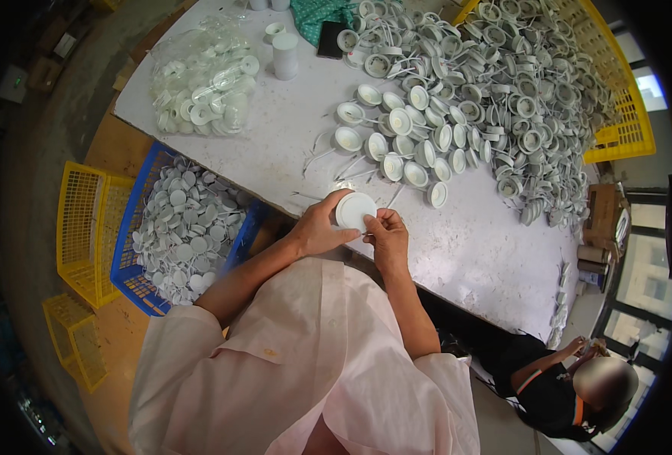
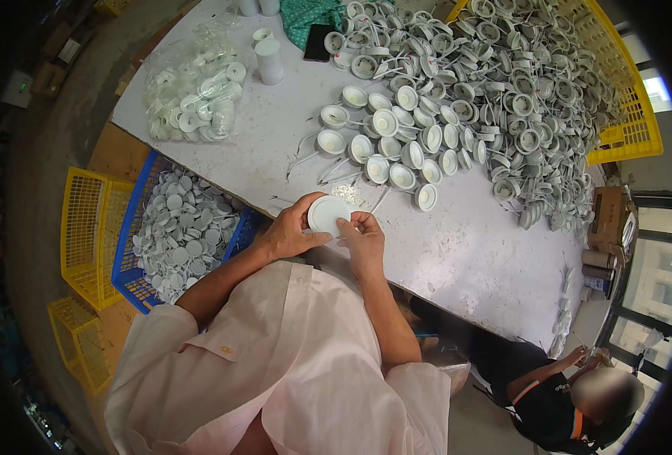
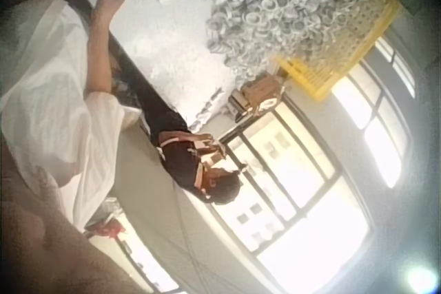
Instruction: The person assembles round light fixtures by repeatedly picking up light housings from a basket and the table, pressing circular diffuser covers onto each housing by hand, and setting the assembled fixtures on the table.
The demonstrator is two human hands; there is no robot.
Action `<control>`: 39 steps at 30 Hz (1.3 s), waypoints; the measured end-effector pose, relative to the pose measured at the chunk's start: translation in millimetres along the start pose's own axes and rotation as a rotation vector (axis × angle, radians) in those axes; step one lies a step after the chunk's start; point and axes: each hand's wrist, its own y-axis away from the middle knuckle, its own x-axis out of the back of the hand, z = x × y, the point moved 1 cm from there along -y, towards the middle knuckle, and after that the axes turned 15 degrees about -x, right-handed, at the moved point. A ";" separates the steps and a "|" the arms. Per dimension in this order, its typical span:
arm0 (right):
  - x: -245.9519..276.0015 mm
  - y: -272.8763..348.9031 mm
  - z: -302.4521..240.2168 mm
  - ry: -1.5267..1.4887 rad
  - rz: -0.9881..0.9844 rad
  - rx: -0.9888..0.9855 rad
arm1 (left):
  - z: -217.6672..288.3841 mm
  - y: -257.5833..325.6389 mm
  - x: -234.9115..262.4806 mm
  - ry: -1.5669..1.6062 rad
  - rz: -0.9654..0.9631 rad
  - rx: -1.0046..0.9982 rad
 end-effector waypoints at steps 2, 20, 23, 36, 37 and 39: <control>0.4 0.7 0.2 0.002 -0.006 0.003 | -1.9 0.7 -0.1 -0.025 -0.003 0.000; 4.8 -1.2 7.9 -0.016 -0.049 0.021 | -14.9 4.4 -10.8 -0.008 0.138 0.039; 2.8 1.1 6.2 -0.020 -0.044 0.002 | -22.0 5.5 -12.8 0.008 0.161 0.001; 3.4 -2.1 7.8 0.101 0.029 0.120 | 5.7 -1.1 -11.9 0.148 0.102 0.100; 2.9 -1.7 8.3 0.100 0.030 0.118 | 9.7 -1.6 -11.2 0.110 0.092 0.117; 1.4 -0.9 9.1 0.141 0.042 0.154 | 10.1 -1.1 -10.6 0.071 0.082 0.136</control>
